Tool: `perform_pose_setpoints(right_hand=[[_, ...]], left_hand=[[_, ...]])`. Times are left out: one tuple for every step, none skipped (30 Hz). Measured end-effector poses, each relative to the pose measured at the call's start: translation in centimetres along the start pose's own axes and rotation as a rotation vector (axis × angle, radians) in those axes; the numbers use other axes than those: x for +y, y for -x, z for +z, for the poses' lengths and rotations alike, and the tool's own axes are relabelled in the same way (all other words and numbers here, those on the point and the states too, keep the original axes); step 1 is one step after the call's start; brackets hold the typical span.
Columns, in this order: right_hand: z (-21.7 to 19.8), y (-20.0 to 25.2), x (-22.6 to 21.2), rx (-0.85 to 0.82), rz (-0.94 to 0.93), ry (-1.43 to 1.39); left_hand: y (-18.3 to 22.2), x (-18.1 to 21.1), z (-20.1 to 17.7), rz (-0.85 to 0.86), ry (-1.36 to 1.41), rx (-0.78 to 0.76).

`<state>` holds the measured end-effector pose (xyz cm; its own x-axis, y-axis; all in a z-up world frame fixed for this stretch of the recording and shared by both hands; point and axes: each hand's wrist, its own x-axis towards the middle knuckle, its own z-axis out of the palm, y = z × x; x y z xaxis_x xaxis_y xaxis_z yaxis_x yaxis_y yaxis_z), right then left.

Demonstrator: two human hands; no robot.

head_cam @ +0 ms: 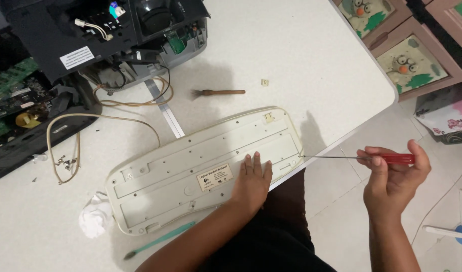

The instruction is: Removing screws from the back of a computer keyboard using a screwdriver for disassembly

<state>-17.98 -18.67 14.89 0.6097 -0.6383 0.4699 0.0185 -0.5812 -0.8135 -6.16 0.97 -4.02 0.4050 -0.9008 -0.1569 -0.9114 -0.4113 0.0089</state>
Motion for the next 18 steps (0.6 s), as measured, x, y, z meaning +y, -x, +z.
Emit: perform_pose_setpoints(right_hand=[[0.1, 0.0, 0.1, 0.0, 0.001, 0.001], [0.3, 0.0, 0.3, -0.008, -0.01, -0.005], [0.4, 0.0, 0.4, -0.015, -0.022, -0.011], [0.4, -0.1, 0.4, -0.014, -0.022, -0.009], [0.5, -0.1, 0.4, -0.027, -0.026, -0.011], [0.6, -0.1, 0.3, -0.04, -0.03, -0.013], [0.7, -0.1, 0.3, -0.041, -0.03, -0.015], [0.8, 0.0, 0.3, -0.043, -0.027, -0.011], [0.9, 0.0, 0.3, -0.046, -0.024, -0.008], [0.9, 0.0, 0.2, -0.047, -0.023, -0.009], [1.0, 0.0, 0.2, -0.056, -0.017, -0.013], [1.1, 0.0, 0.1, -0.066, -0.011, -0.017], [1.1, 0.0, 0.2, -0.066, -0.01, -0.017], [1.1, 0.1, 0.3, -0.064, -0.017, -0.012], [1.1, 0.0, 0.4, -0.063, -0.025, -0.007], [1.1, 0.0, 0.3, -0.063, -0.025, -0.007], [1.1, 0.0, 0.3, -0.075, -0.035, 0.014], [1.1, 0.0, 0.2, -0.087, -0.046, 0.035]], left_hand=[[0.0, 0.0, 0.0, 0.001, 0.001, -0.001], [0.1, 0.0, 0.1, 0.005, -0.007, 0.0], [0.0, 0.0, 0.1, 0.009, -0.014, 0.001], [0.0, 0.1, 0.3, 0.011, -0.013, 0.002], [-0.1, 0.1, 0.5, -0.004, -0.019, 0.014], [-0.1, 0.2, 0.7, -0.018, -0.025, 0.026], [-0.1, 0.2, 0.8, -0.019, -0.025, 0.025], [-0.1, 0.2, 0.9, -0.015, -0.014, 0.041], [0.0, 0.2, 1.0, -0.011, -0.003, 0.056], [0.0, -0.1, 0.1, -0.012, -0.003, 0.055], [0.1, -0.3, -0.8, 0.017, -0.003, -0.035], [0.1, -0.6, -1.8, 0.045, -0.004, -0.126], [0.1, -0.5, -1.6, 0.045, -0.004, -0.127], [0.1, -0.4, -1.5, 0.038, 0.008, -0.124], [0.0, -0.4, -1.3, 0.031, 0.019, -0.121], [0.0, -0.3, -1.0, 0.031, 0.019, -0.121], [0.0, -0.2, -0.7, 0.019, 0.003, -0.078], [0.0, -0.1, -0.3, 0.008, -0.012, -0.036]])
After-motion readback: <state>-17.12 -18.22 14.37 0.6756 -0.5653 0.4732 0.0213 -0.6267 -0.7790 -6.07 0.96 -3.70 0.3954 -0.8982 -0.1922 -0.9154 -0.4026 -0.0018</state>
